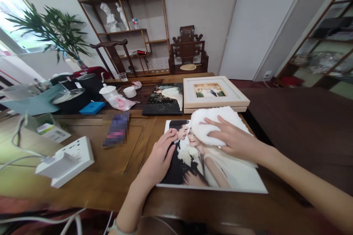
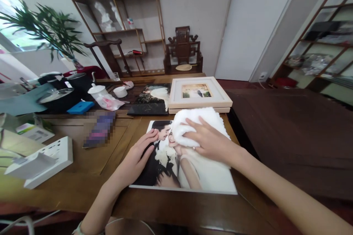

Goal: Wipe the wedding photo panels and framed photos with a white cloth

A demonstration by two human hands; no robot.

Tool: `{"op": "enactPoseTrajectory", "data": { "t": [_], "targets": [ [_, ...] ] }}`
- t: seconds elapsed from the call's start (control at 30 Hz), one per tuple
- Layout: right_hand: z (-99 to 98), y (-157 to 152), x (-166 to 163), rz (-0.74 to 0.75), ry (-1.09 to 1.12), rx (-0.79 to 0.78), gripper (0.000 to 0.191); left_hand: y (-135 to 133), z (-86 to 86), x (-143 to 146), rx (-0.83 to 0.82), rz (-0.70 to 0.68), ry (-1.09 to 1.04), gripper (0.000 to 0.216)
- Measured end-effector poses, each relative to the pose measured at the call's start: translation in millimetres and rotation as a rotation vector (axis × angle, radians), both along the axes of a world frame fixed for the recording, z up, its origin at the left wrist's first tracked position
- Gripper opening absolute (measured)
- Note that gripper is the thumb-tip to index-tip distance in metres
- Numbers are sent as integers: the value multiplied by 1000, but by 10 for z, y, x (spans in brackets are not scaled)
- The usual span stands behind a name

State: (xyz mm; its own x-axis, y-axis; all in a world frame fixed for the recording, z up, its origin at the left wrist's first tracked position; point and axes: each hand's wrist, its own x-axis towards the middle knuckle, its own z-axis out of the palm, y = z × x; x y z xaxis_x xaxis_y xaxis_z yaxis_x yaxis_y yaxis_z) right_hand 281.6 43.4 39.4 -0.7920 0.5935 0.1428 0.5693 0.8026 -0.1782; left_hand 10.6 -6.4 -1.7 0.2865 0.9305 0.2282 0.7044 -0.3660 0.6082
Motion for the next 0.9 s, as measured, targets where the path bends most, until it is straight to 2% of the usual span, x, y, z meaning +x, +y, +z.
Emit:
{"op": "enactPoseTrajectory", "data": {
  "t": [0.1,0.2,0.27,0.4,0.5,0.57,0.63,0.73,0.8,0.9],
  "targets": [
    [-4,129,-4,-35,8,-7,54,-3,0,4,8,-5,-5,35],
    [33,18,3,-113,-21,-73,53,-3,-13,9,21,-1,-12,35],
    [74,-188,8,-117,-67,-116,51,-1,-19,15,25,9,-12,35],
    [170,-755,24,-18,-82,-141,48,4,-8,31,22,15,11,35],
    [248,-1080,52,102,-59,-164,33,5,6,36,24,10,21,35],
    [293,-1161,60,177,-58,-196,26,5,10,34,30,2,26,35],
    [315,-1123,45,136,-64,-226,35,6,9,30,33,-3,32,35],
    [285,-878,-18,-12,-82,-263,58,10,4,19,30,-10,32,35],
    [229,-635,-67,-63,-60,-242,55,14,0,10,26,-10,24,36],
    [131,-250,-122,-43,20,-168,46,17,-5,4,22,-8,3,35]
  ]
}}
